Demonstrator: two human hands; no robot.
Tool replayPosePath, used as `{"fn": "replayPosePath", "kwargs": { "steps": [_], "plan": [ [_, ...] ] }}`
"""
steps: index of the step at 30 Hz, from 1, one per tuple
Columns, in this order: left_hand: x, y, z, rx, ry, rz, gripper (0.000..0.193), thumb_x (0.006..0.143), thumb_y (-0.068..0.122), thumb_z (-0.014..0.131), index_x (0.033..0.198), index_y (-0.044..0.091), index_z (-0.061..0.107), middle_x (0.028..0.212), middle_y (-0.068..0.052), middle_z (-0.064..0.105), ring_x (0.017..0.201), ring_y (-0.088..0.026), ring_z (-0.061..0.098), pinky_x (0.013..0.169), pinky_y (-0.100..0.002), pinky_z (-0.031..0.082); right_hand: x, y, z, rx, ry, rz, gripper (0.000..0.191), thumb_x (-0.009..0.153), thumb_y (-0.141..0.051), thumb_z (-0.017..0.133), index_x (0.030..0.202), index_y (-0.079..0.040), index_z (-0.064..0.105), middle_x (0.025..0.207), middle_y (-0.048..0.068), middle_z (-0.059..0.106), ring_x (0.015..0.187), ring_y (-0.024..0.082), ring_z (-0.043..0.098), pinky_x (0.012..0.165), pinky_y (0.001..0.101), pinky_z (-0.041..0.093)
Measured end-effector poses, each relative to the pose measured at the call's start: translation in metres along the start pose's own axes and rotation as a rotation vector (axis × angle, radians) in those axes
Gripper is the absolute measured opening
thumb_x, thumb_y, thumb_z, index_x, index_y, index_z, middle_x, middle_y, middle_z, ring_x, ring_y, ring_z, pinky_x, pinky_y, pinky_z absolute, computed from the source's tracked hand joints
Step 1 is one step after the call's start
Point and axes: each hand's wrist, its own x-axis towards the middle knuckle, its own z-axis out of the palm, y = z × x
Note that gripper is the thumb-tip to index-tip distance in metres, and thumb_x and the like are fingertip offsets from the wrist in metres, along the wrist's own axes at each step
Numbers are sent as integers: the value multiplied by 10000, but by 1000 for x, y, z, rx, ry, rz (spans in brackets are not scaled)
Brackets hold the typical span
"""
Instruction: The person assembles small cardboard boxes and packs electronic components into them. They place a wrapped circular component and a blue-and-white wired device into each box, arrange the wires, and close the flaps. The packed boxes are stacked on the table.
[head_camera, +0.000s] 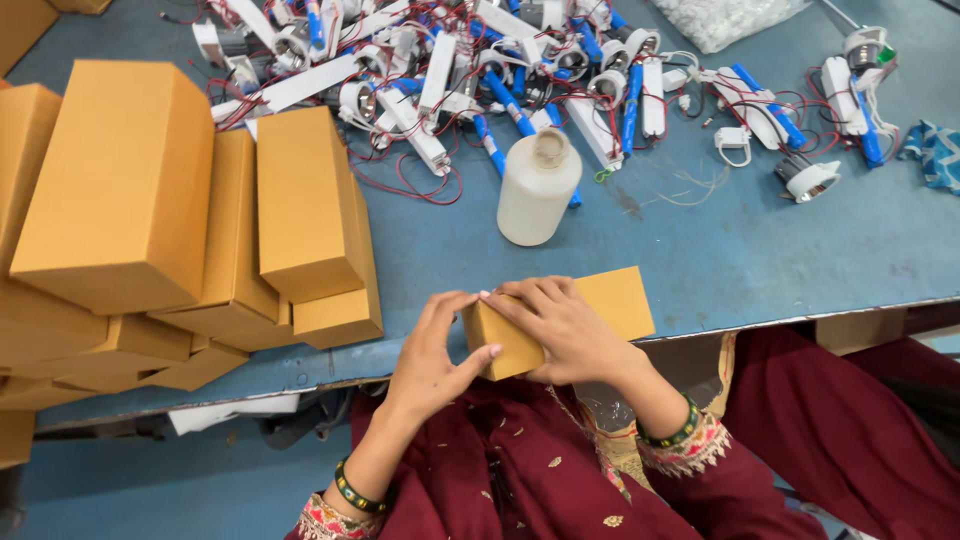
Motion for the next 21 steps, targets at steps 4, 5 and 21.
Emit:
{"fn": "replayPosePath", "kwargs": {
  "steps": [4, 5, 21],
  "plan": [
    [-15, -31, 7, -98, -25, -93, 521, 870, 284, 807, 1311, 89, 609, 1291, -112, 640, 1220, -282, 666, 1046, -390, 531, 9, 15, 12, -62, -29, 48, 1057, 565, -418, 906, 1475, -124, 454, 1318, 155, 532, 1216, 364, 496, 986, 504, 354],
    [-20, -36, 8, -64, -32, -93, 585, 867, 286, 808, 1365, 85, 575, 1313, -113, 632, 1262, -283, 637, 1063, -392, 508, 10, 18, 14, -54, -19, 62, 1064, 551, -436, 908, 1473, -144, 466, 1309, 142, 542, 1212, 356, 500, 983, 494, 359],
    [-3, -65, 33, -17, -65, 120, 932, 656, 322, 955, 1418, 129, 454, 1468, -130, 456, 1379, -353, 514, 1128, -445, 474, 4, 19, 18, 7, -41, 38, 1045, 571, -502, 883, 1452, -92, 498, 1302, 105, 576, 1195, 297, 546, 994, 468, 381]
  ]
}}
